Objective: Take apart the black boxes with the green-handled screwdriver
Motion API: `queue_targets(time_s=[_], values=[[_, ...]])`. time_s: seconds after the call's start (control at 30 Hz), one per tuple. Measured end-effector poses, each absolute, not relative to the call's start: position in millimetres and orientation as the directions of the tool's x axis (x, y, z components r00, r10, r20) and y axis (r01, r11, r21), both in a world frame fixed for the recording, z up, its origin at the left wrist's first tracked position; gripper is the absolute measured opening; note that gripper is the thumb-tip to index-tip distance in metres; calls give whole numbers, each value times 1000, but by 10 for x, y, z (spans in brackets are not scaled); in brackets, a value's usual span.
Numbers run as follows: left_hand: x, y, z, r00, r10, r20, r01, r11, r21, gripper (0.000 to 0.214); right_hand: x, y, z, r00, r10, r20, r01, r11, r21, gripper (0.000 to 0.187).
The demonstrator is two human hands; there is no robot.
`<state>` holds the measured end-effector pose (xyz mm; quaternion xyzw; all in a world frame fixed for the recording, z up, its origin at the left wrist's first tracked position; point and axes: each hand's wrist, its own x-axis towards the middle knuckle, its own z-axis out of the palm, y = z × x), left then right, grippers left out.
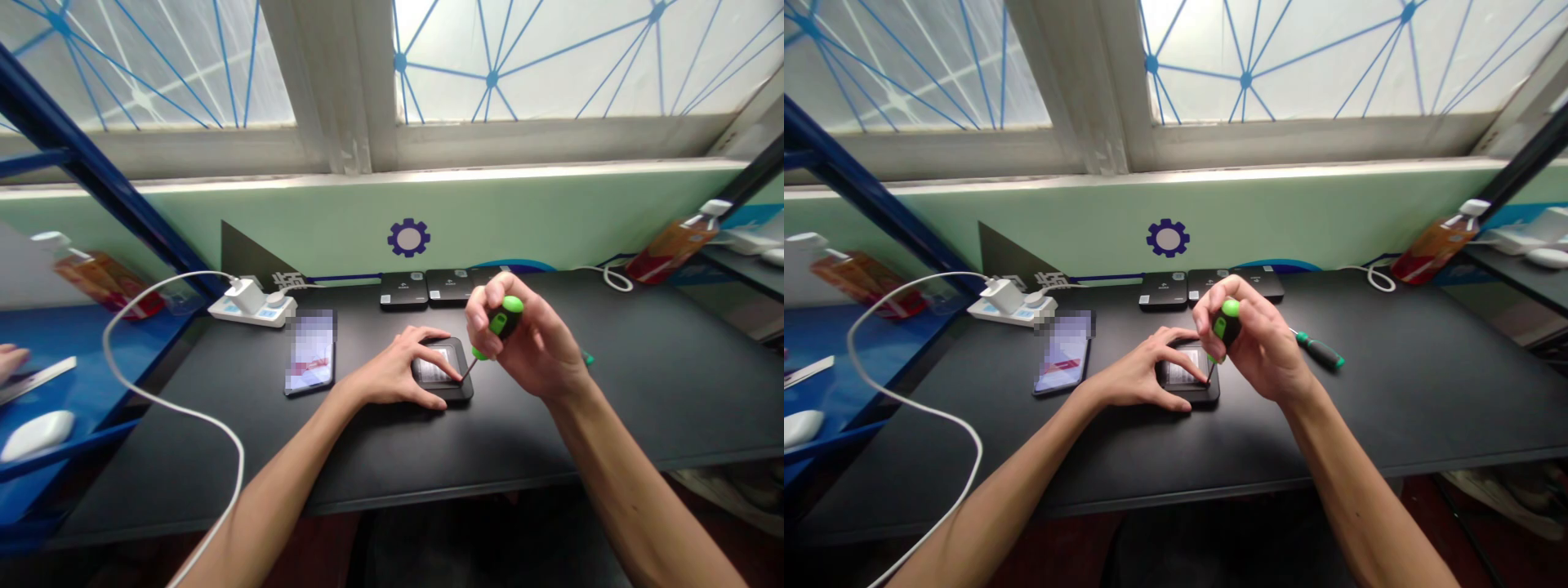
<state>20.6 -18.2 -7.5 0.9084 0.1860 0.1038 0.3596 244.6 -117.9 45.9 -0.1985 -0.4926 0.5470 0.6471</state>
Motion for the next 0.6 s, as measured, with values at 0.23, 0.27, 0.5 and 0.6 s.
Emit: queue_targets(time_s=[0.23, 0.27, 0.5, 0.6], values=[[217, -194, -59, 904, 423, 65, 270, -683, 679, 53, 2500, -1191, 404, -107, 884, 455, -441, 368, -818, 24], [217, -192, -69, 901, 429, 67, 272, -679, 682, 59, 2500, -1188, 395, -98, 882, 461, -441, 377, -815, 26], [204, -159, -156, 887, 451, 97, 247, -642, 725, 83, 2492, -1211, 451, -140, 874, 466, -479, 353, -804, 24], [205, -163, -151, 886, 456, 90, 256, -640, 725, 83, 2504, -1208, 458, -164, 868, 469, -466, 351, -812, 34]])
